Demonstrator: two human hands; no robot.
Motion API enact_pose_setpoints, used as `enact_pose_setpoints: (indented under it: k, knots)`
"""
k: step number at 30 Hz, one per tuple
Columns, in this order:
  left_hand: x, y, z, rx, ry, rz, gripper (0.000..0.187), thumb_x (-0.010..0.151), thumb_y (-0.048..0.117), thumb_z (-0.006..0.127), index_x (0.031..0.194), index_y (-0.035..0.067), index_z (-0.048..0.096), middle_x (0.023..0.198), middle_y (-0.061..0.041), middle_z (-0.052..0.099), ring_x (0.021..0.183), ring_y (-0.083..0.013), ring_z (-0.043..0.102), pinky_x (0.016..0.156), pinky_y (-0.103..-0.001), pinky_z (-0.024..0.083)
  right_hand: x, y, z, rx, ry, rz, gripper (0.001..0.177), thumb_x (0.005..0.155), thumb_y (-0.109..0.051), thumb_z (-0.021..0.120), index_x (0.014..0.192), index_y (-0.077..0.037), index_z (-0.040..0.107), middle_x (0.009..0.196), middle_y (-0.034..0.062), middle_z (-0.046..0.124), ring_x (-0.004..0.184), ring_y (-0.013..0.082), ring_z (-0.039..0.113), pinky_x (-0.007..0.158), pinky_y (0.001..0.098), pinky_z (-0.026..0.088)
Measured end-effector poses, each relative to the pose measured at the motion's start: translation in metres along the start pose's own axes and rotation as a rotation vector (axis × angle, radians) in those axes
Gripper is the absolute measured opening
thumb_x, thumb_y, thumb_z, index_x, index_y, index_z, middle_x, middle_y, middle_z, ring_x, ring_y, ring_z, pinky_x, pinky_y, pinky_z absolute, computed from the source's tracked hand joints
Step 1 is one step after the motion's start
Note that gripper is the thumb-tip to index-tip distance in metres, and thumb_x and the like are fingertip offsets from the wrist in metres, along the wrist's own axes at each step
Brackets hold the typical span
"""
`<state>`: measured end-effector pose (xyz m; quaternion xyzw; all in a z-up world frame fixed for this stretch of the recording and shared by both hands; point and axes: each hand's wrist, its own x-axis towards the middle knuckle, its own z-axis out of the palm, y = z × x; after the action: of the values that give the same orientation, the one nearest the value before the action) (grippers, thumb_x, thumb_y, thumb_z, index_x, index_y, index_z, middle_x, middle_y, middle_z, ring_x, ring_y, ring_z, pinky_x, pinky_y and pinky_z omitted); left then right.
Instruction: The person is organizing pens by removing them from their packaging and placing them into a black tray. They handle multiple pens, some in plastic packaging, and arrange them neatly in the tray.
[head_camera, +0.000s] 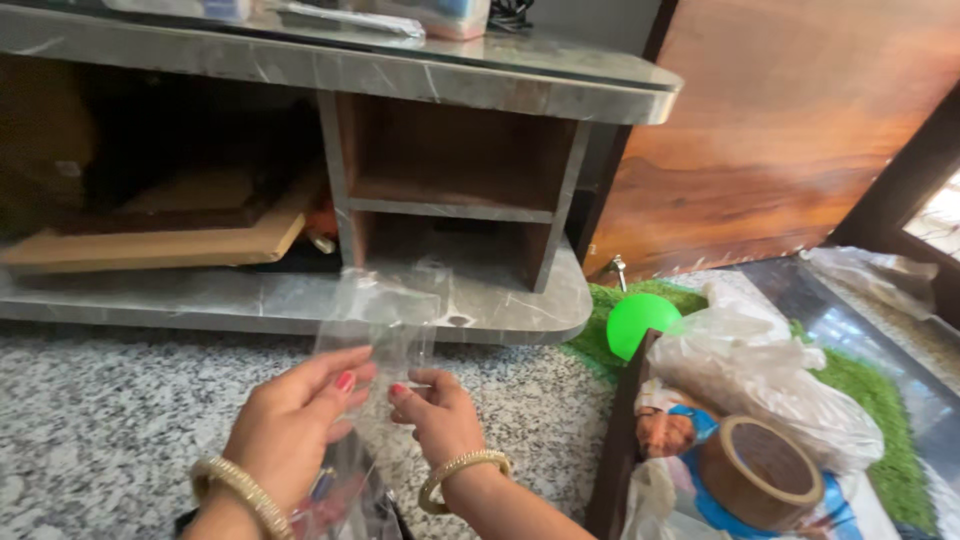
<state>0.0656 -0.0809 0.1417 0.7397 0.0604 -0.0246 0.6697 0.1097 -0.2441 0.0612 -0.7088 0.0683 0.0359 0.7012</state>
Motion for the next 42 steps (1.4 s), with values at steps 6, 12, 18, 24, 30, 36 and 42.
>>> enact_pose_setpoints:
  k: [6, 12, 18, 24, 30, 36, 42]
  knots:
    - [-0.004, -0.004, -0.006, -0.146, -0.031, -0.097, 0.039, 0.101, 0.022, 0.053, 0.137, 0.013, 0.063, 0.134, -0.010, 0.074, 0.125, -0.0239, 0.070, 0.098, -0.042, 0.054, 0.007, 0.012, -0.001, -0.055, 0.042, -0.126, 0.060, 0.079, -0.020, 0.080, 0.131, 0.000, 0.058, 0.107, 0.0098, 0.077, 0.095, 0.0174, 0.073, 0.085, 0.0317, 0.056]
    - [-0.026, -0.008, 0.051, -0.260, -0.108, -0.152, 0.039, 0.098, 0.021, 0.057, 0.134, 0.009, 0.064, 0.132, -0.012, 0.074, 0.121, -0.0247, 0.072, 0.089, -0.042, 0.059, -0.031, -0.028, -0.078, -0.315, 0.169, -0.220, 0.060, 0.075, -0.016, 0.080, 0.129, -0.002, 0.058, 0.101, 0.0112, 0.076, 0.088, 0.0198, 0.074, 0.080, 0.0336, 0.058]
    - [-0.070, 0.014, 0.160, -0.272, -0.302, -0.182, 0.037, 0.099, 0.023, 0.055, 0.133, 0.012, 0.065, 0.126, -0.011, 0.077, 0.110, -0.0254, 0.076, 0.082, -0.042, 0.060, -0.059, -0.036, -0.234, -0.126, 0.440, -0.476, 0.024, 0.094, -0.014, 0.074, 0.109, 0.004, 0.071, 0.092, 0.0131, 0.070, 0.074, 0.0220, 0.059, 0.068, 0.0393, 0.048]
    - [-0.124, -0.001, 0.335, -0.224, -0.653, -0.161, 0.037, 0.095, 0.012, 0.052, 0.129, 0.014, 0.066, 0.118, -0.008, 0.077, 0.101, -0.0223, 0.076, 0.076, -0.041, 0.057, -0.150, 0.018, -0.470, -0.228, 1.109, -0.426, 0.028, 0.085, -0.007, 0.070, 0.113, -0.002, 0.069, 0.107, 0.0107, 0.075, 0.092, 0.0157, 0.071, 0.083, 0.0308, 0.056]
    - [-0.159, -0.050, 0.441, 0.305, -0.535, 0.150, 0.029, 0.091, 0.013, 0.065, 0.118, 0.012, 0.076, 0.114, -0.013, 0.077, 0.106, -0.0248, 0.072, 0.091, -0.038, 0.054, -0.236, 0.109, -0.520, -1.231, 0.635, 0.630, 0.034, 0.089, -0.018, 0.065, 0.121, -0.024, 0.074, 0.126, 0.0165, 0.068, 0.121, 0.0389, 0.062, 0.103, 0.0482, 0.050]
    - [-0.165, -0.052, 0.418, 0.151, -0.584, -0.174, 0.031, 0.094, 0.010, 0.058, 0.121, 0.013, 0.073, 0.109, -0.007, 0.080, 0.090, -0.0213, 0.076, 0.073, -0.040, 0.058, -0.230, 0.106, -0.485, -1.414, 0.199, 0.999, 0.041, 0.089, -0.025, 0.071, 0.129, -0.016, 0.070, 0.139, 0.0168, 0.066, 0.132, 0.0386, 0.063, 0.107, 0.0529, 0.051]
    - [-0.164, -0.058, 0.407, -0.050, -0.622, -0.262, 0.034, 0.097, 0.009, 0.050, 0.125, 0.011, 0.069, 0.109, -0.006, 0.079, 0.087, -0.0196, 0.076, 0.063, -0.038, 0.060, -0.231, 0.141, -0.503, -1.712, 0.752, 0.493, 0.045, 0.083, -0.027, 0.068, 0.127, -0.015, 0.067, 0.152, 0.0191, 0.048, 0.141, 0.0429, 0.046, 0.105, 0.0597, 0.042]
